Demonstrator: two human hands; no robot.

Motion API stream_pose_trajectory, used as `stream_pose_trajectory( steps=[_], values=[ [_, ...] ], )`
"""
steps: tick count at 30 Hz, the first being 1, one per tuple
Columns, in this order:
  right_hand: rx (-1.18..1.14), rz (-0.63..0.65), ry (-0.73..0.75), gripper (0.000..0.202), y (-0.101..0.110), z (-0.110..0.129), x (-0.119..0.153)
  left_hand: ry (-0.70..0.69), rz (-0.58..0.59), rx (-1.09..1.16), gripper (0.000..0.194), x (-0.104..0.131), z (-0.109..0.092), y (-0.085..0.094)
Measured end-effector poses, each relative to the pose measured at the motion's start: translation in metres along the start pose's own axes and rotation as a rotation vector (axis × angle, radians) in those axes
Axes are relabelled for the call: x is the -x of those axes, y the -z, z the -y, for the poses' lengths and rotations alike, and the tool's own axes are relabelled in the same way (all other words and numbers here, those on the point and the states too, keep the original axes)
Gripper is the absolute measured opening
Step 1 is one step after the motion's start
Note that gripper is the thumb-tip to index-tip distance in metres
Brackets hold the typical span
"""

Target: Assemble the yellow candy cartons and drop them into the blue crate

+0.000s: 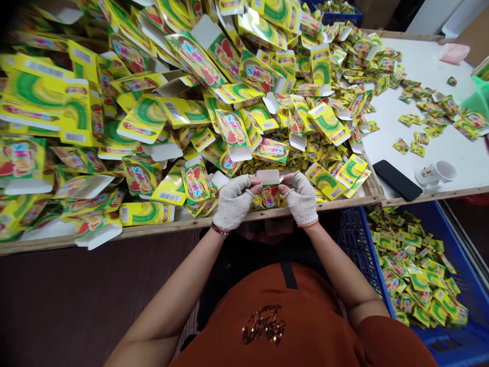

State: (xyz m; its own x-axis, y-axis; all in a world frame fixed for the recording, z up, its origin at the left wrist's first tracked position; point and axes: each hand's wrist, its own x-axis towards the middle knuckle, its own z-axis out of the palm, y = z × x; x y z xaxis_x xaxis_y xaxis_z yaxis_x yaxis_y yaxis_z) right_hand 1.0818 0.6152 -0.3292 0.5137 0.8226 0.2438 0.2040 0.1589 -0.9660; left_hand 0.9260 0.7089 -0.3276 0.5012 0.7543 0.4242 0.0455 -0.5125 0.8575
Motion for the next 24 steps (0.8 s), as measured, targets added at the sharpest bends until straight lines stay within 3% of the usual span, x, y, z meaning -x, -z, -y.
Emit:
stream_pose_trajectory(
  steps=[6, 10, 13, 17, 19, 24],
  values=[
    [0.297, 0.012, 0.125, 0.017, 0.002, 0.004, -0.006, 0.104, 0.040, 0.129, 0.017, -0.007, 0.002, -0.004],
    [0.249, 0.074, 0.122, 0.021, 0.002, 0.003, -0.011, 0.107, 0.047, 0.285, 0.041, -0.007, 0.007, -0.007],
    [0.210, 0.124, 0.166, 0.030, 0.003, 0.002, -0.013, 0.022, 0.058, 0.120, 0.024, -0.004, 0.004, -0.004],
    [0.381, 0.230, 0.327, 0.024, 0.007, 0.011, -0.014, -0.121, 0.066, -0.051, 0.012, 0.000, -0.008, 0.005],
    [0.406, 0.261, 0.339, 0.026, 0.007, 0.017, -0.014, -0.080, 0.086, -0.032, 0.014, -0.002, -0.015, 0.009],
    [0.344, 0.236, 0.205, 0.023, 0.006, 0.025, -0.018, 0.106, 0.184, 0.032, 0.022, -0.012, -0.028, 0.015]
  ],
)
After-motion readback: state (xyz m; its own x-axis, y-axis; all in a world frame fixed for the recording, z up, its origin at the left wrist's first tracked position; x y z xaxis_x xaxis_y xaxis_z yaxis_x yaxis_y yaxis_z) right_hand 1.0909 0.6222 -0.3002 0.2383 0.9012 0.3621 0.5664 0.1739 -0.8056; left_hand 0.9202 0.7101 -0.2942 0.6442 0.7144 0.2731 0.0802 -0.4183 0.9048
